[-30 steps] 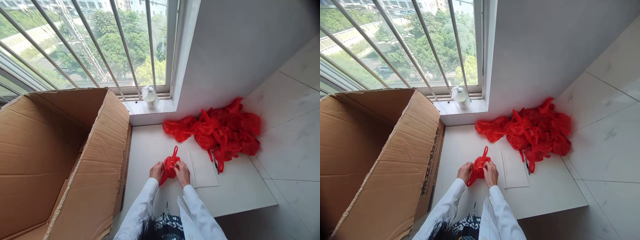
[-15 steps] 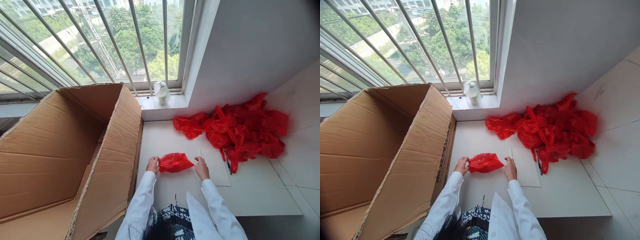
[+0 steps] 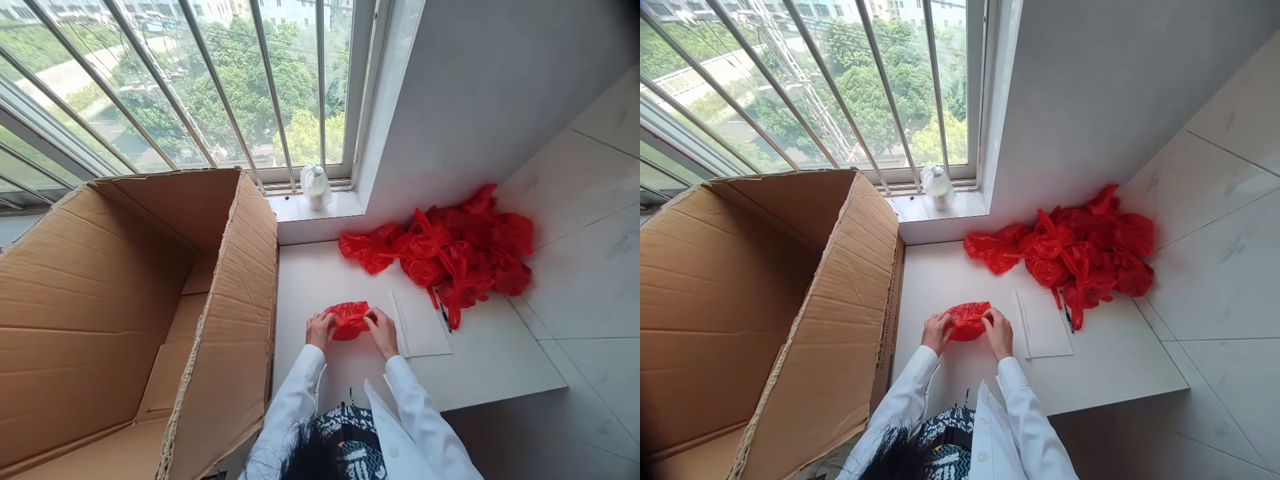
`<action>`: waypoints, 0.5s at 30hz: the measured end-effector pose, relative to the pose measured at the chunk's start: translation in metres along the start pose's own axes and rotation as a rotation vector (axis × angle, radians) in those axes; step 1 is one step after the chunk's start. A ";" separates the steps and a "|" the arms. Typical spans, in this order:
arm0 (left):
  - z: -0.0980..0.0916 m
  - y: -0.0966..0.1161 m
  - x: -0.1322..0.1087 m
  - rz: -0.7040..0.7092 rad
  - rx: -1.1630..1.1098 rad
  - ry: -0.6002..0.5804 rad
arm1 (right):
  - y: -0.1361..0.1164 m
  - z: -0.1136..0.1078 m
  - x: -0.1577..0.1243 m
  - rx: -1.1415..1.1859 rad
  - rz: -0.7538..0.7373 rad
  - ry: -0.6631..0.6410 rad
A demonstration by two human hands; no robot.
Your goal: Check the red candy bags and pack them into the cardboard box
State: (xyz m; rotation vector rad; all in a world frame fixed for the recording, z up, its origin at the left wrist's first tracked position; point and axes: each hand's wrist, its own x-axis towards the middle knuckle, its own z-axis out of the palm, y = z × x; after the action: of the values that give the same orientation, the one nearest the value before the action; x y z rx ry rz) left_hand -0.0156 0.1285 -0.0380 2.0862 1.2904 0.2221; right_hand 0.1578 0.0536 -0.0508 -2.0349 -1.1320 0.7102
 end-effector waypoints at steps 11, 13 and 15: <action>-0.046 0.014 -0.007 -0.015 -0.306 0.148 | 0.029 -0.032 -0.002 0.588 0.306 0.186; -0.051 0.026 -0.011 0.096 -0.218 0.087 | 0.017 -0.038 -0.009 0.432 0.220 0.222; -0.055 0.036 -0.017 0.214 -0.102 0.037 | -0.002 -0.047 -0.016 0.285 0.092 0.340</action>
State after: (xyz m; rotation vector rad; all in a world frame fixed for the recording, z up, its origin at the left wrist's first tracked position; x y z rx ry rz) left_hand -0.0230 0.1284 0.0299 2.1394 1.0530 0.4133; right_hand 0.1839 0.0259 -0.0184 -1.8814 -0.7045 0.5106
